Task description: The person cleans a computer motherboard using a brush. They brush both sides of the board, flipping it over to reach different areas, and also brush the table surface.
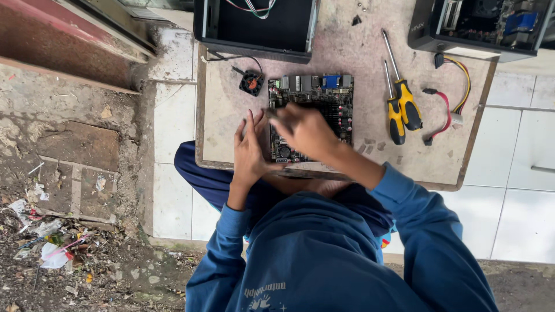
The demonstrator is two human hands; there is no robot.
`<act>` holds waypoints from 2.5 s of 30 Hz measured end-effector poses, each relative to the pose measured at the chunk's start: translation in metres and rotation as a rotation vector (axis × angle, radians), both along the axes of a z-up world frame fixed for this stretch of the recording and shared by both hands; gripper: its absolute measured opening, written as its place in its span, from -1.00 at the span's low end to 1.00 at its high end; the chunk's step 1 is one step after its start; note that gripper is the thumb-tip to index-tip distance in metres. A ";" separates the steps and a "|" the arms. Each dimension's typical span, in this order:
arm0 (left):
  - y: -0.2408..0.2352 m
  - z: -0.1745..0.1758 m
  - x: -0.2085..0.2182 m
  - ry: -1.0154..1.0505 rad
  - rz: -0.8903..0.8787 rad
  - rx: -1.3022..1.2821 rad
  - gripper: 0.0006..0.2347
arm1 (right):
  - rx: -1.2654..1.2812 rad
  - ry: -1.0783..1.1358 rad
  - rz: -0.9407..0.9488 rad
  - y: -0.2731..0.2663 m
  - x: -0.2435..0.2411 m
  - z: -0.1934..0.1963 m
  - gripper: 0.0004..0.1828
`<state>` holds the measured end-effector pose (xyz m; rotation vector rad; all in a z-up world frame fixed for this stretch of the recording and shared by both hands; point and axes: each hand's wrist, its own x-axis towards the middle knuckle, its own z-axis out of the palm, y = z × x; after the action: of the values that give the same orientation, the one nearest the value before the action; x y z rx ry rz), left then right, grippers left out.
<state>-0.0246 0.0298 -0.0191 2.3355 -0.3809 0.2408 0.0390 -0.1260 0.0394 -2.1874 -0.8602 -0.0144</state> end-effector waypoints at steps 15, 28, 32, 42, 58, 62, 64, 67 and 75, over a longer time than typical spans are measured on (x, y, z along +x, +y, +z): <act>0.006 0.007 0.002 0.085 -0.039 -0.065 -0.06 | 0.258 0.302 -0.164 -0.035 -0.032 0.017 -0.78; -0.033 -0.027 -0.060 -0.068 0.466 -0.204 -0.51 | 0.432 0.004 -0.461 -0.005 -0.044 0.001 -0.84; -0.034 -0.048 -0.057 -0.187 0.486 -0.193 -0.63 | 0.061 -0.101 -0.440 0.015 -0.065 -0.018 -0.91; -0.035 -0.050 -0.055 -0.246 0.489 -0.227 -0.67 | 0.216 -0.044 -0.351 0.012 -0.036 -0.008 -0.91; -0.036 -0.034 -0.050 -0.272 0.520 -0.217 -0.79 | 0.297 0.070 -0.273 0.016 -0.060 -0.009 -0.93; -0.033 -0.033 -0.052 -0.271 0.475 -0.236 -0.79 | 0.290 0.175 -0.223 0.006 -0.045 0.002 -0.95; -0.035 -0.041 -0.053 -0.259 0.467 -0.279 -0.75 | 0.321 0.084 -0.288 0.006 -0.039 -0.004 -0.97; -0.034 -0.046 -0.055 -0.241 0.473 -0.277 -0.72 | 0.335 0.010 -0.332 0.012 -0.046 -0.011 -0.95; -0.033 -0.043 -0.054 -0.221 0.457 -0.278 -0.76 | 0.152 0.271 -0.111 -0.011 -0.053 0.015 -0.95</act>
<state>-0.0787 -0.0035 -0.0617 2.0966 0.0873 0.7275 -0.0138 -0.1370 0.0541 -2.0338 -0.5667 0.1542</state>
